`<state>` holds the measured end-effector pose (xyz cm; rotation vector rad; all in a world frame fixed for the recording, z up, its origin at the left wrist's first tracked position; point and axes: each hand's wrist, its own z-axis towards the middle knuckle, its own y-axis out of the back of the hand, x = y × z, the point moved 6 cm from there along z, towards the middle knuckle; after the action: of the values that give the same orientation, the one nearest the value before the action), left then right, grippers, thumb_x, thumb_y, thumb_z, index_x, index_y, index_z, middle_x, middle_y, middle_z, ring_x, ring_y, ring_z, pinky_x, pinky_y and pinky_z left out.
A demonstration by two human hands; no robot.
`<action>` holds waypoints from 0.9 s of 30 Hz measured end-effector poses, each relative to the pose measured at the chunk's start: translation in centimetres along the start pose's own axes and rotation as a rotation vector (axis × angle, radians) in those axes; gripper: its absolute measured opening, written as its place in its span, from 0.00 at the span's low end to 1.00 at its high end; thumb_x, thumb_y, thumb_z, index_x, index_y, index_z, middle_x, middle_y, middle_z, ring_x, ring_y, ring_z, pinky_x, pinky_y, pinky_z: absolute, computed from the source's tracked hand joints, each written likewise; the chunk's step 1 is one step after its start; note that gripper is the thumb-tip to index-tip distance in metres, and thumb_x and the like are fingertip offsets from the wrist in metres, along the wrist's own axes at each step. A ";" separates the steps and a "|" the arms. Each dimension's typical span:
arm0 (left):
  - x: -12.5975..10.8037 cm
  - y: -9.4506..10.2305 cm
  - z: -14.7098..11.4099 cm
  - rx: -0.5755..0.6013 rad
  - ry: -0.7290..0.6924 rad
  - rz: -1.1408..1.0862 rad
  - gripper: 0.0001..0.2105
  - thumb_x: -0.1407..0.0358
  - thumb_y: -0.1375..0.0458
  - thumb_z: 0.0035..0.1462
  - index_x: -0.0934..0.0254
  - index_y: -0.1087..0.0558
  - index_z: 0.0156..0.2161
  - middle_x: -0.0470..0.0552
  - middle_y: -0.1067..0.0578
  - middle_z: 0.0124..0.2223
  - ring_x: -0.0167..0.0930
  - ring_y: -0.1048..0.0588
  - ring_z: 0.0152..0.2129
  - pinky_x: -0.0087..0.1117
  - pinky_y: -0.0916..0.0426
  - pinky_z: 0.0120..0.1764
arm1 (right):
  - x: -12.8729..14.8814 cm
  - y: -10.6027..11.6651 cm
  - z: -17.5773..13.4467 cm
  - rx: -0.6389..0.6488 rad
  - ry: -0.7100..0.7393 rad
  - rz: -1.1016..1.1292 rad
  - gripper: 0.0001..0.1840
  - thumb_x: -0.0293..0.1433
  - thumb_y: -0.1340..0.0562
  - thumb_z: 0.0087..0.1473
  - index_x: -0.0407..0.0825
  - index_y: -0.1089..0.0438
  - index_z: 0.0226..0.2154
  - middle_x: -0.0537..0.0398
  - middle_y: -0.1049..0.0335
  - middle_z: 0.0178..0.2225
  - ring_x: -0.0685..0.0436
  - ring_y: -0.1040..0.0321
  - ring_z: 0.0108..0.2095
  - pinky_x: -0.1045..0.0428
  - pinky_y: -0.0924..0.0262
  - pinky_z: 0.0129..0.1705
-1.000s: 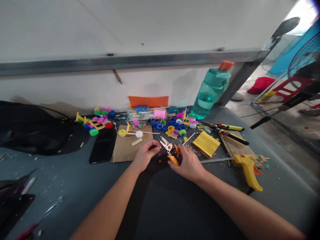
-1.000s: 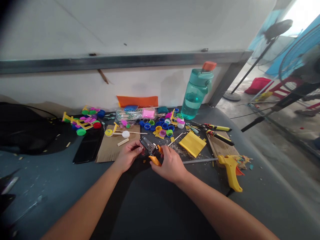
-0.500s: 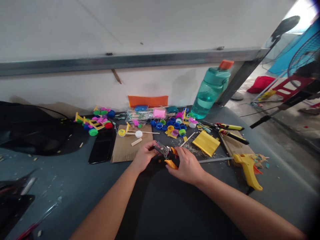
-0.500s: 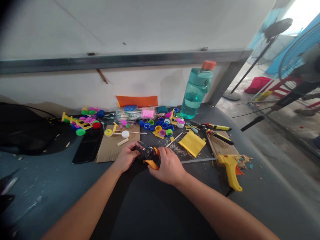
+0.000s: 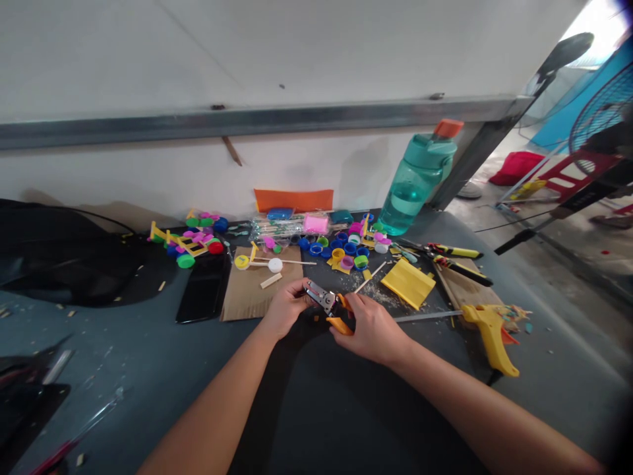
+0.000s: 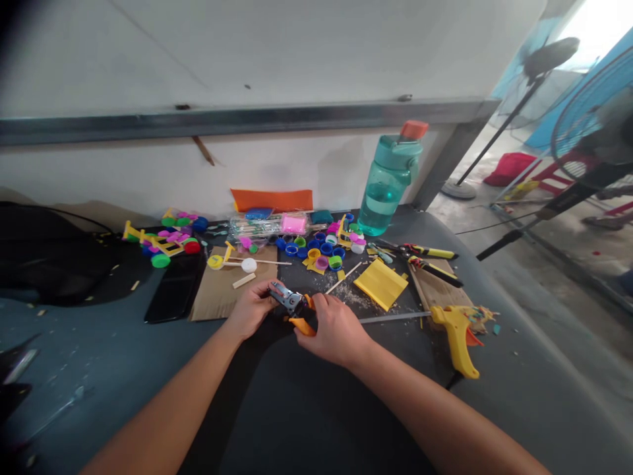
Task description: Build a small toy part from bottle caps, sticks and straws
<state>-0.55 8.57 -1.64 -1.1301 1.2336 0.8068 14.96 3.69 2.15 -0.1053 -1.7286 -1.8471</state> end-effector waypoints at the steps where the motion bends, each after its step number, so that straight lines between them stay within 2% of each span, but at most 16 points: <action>1: 0.0 0.0 0.0 -0.008 0.006 0.009 0.12 0.60 0.34 0.43 0.67 0.28 0.28 0.44 0.30 0.26 0.25 0.33 0.25 0.25 0.39 0.31 | -0.1 -0.1 0.0 0.001 -0.006 0.006 0.13 0.38 0.39 0.46 0.49 0.41 0.31 0.54 0.35 0.28 0.45 0.37 0.29 0.51 0.42 0.31; 7: 0.0 -0.1 0.0 -0.002 0.034 0.021 0.11 0.61 0.35 0.45 0.67 0.28 0.29 0.45 0.29 0.26 0.26 0.33 0.25 0.26 0.39 0.31 | -0.7 -0.5 -0.2 -0.053 -0.012 0.064 0.12 0.37 0.39 0.48 0.49 0.41 0.31 0.55 0.35 0.27 0.46 0.36 0.28 0.53 0.43 0.30; 12: 0.2 -0.1 -0.1 -0.018 0.049 -0.081 0.10 0.60 0.37 0.49 0.66 0.28 0.31 0.45 0.30 0.26 0.25 0.32 0.24 0.26 0.38 0.30 | -1.6 0.0 0.0 -0.149 -0.064 0.189 0.15 0.38 0.37 0.45 0.50 0.43 0.30 0.57 0.37 0.27 0.48 0.39 0.26 0.54 0.44 0.29; 16: 0.0 -0.1 -0.1 -0.018 0.007 -0.080 0.09 0.60 0.39 0.52 0.65 0.28 0.33 0.45 0.30 0.25 0.24 0.32 0.23 0.26 0.38 0.29 | -2.5 0.6 0.1 -0.207 -0.120 0.257 0.16 0.39 0.37 0.44 0.51 0.45 0.29 0.57 0.38 0.26 0.48 0.39 0.27 0.53 0.44 0.29; 21: -0.4 -0.3 -0.1 0.000 -0.015 -0.124 0.08 0.61 0.42 0.56 0.63 0.28 0.38 0.43 0.32 0.23 0.23 0.33 0.21 0.25 0.38 0.28 | -2.8 0.4 0.1 -0.203 -0.135 0.309 0.17 0.39 0.37 0.43 0.50 0.44 0.32 0.56 0.37 0.28 0.47 0.39 0.28 0.53 0.44 0.29; 24: -0.7 -0.4 0.0 -0.005 -0.038 -0.161 0.12 0.63 0.42 0.56 0.61 0.29 0.45 0.43 0.32 0.26 0.22 0.34 0.20 0.25 0.37 0.27 | -2.9 0.2 0.1 -0.200 -0.146 0.314 0.18 0.39 0.37 0.43 0.49 0.43 0.34 0.55 0.37 0.29 0.47 0.38 0.29 0.52 0.43 0.30; 27: -1.0 -0.4 0.0 -0.010 -0.048 -0.193 0.14 0.65 0.40 0.54 0.62 0.28 0.47 0.44 0.32 0.30 0.22 0.31 0.23 0.25 0.34 0.28 | -3.0 0.2 0.1 -0.206 -0.153 0.318 0.18 0.39 0.37 0.43 0.49 0.43 0.34 0.55 0.36 0.29 0.47 0.38 0.29 0.53 0.43 0.29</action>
<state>-0.32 8.55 -0.60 -1.2109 1.0637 0.6910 17.45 4.89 1.04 -0.5827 -1.5101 -1.8071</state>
